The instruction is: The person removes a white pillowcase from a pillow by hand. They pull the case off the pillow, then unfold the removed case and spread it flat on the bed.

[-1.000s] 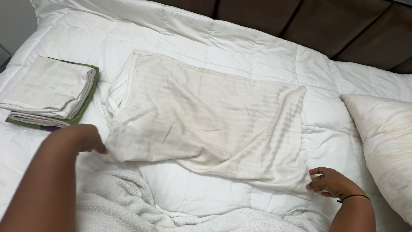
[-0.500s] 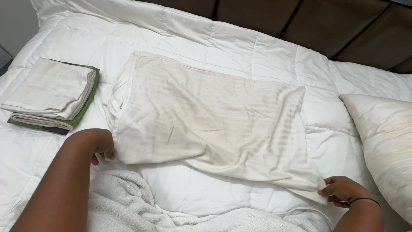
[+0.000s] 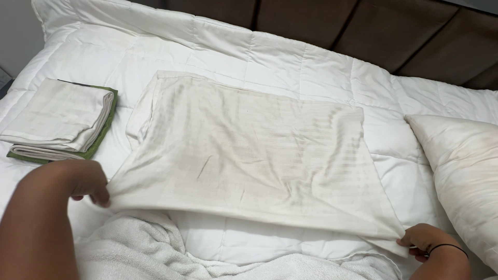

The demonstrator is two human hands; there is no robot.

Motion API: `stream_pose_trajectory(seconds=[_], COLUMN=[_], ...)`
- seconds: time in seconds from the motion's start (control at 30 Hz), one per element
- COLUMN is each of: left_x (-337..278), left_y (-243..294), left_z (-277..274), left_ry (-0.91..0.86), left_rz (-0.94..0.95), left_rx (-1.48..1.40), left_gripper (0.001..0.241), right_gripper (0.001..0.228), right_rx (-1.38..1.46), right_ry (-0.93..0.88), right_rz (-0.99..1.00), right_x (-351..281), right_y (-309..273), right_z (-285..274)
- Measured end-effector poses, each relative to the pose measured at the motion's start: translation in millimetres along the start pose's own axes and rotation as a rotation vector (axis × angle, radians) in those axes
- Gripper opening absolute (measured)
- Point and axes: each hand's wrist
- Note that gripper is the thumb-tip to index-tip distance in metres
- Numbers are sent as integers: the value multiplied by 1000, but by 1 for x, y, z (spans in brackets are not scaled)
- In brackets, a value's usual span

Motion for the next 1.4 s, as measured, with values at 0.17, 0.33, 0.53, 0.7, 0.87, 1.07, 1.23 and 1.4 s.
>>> stream_pose_trajectory(seconds=[0.17, 0.33, 0.53, 0.7, 0.87, 1.07, 1.23, 1.4], left_x=[-15, -22, 46, 103, 45, 22, -1, -6], left_y=[-4, 13, 7, 9, 36, 44, 43, 29], left_z=[-4, 0, 13, 25, 25, 27, 20, 20], left_ry=[-48, -86, -46, -1, -35, -75, -104, -140], left_rz=[-106, -196, -130, 104, 0, -50, -54, -71], left_rx=[-52, -17, -68, -122, -192, -268, -422, -432], left_gripper=[39, 51, 72, 78, 71, 75, 84, 62], right_gripper=[33, 40, 67, 71, 66, 62, 86, 71], right_rx=[-111, -92, -165, 66, 91, -84, 99, -47], right_ry=[-74, -96, -21, 247, 329, 394, 188, -88], right_rz=[40, 22, -297, -333, -302, -159, -93, -131], right_x=[-4, -13, 3, -94, -26, 12, -69, -103], right_y=[7, 0, -21, -75, -67, -53, -51, -41], right_z=[-3, 3, 3, 14, 11, 3, 9, 6])
Point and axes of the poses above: each hand's wrist, its own x-axis towards the middle knuckle, its own z-axis out of the palm, y = z × x, and after that the axes turned 14 degrees about -x, right-handed
